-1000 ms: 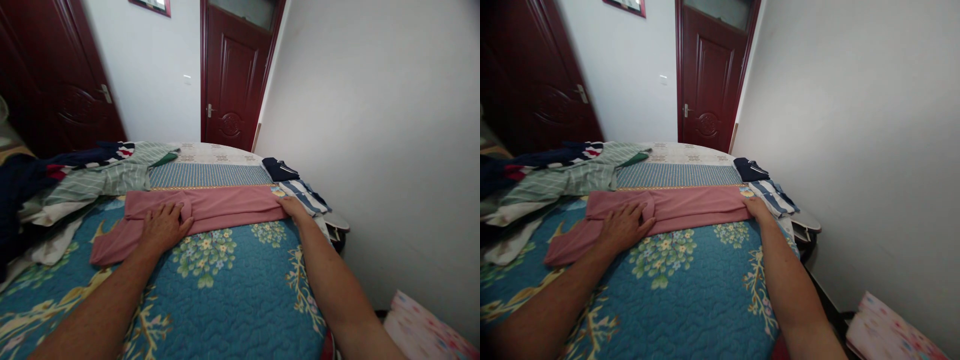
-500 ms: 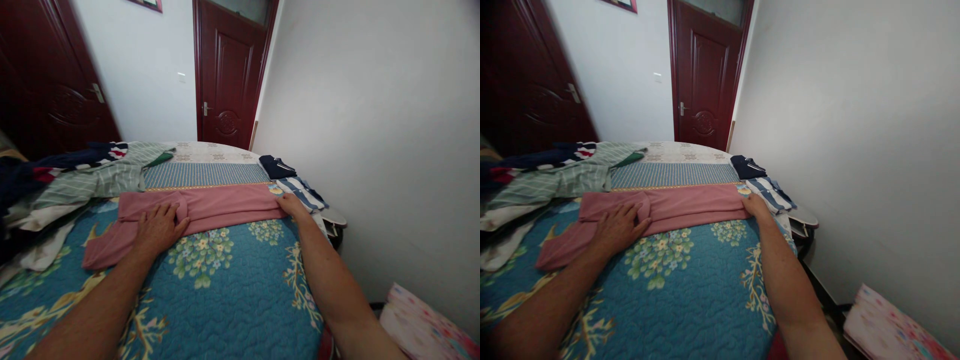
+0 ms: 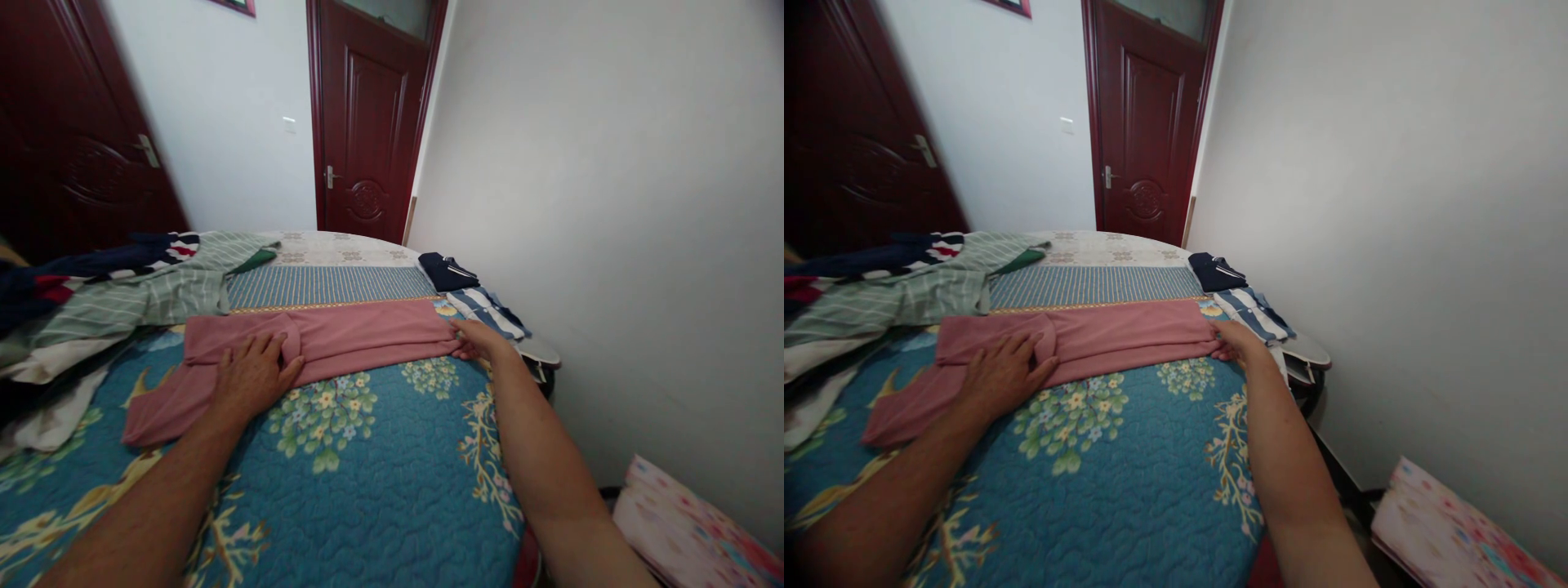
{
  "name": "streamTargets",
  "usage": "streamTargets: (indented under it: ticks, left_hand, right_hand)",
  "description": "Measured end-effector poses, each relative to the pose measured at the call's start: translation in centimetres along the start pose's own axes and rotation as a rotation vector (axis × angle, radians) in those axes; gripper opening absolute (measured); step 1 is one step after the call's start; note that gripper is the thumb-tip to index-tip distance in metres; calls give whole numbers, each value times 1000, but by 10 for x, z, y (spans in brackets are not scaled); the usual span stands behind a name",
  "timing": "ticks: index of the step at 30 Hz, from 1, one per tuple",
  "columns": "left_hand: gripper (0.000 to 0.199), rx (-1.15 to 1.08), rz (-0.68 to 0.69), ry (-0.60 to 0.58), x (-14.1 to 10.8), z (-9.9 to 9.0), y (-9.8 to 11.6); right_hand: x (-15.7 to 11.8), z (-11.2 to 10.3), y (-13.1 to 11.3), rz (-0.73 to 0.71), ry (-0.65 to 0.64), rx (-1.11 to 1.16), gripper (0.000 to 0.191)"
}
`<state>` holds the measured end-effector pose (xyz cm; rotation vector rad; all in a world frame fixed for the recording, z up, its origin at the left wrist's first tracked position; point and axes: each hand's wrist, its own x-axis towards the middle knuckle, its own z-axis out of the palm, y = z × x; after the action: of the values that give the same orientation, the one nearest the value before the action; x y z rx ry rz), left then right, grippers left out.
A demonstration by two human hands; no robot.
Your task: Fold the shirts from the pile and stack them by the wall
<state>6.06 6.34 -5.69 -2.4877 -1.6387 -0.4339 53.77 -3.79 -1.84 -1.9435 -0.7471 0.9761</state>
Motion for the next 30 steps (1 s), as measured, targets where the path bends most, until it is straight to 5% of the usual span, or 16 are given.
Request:
streamTargets:
  ticks: [8,14,24,30]
  left_hand:
    - [80,-6,-8,-5,0,1,0]
    - [80,-13,-4,-4,1,1,-1]
    - [76,-9,-17,-9,-1,-3,2]
    - [73,-3,-27,-12,-5,-9,6]
  right_hand:
    - [4,8,-6,-14,-53,260,25]
    - [17,20,-1,-157,-149,399,24]
    - [41,36,8,-194,-15,371,48]
    - [43,37,16,-411,30,218,50]
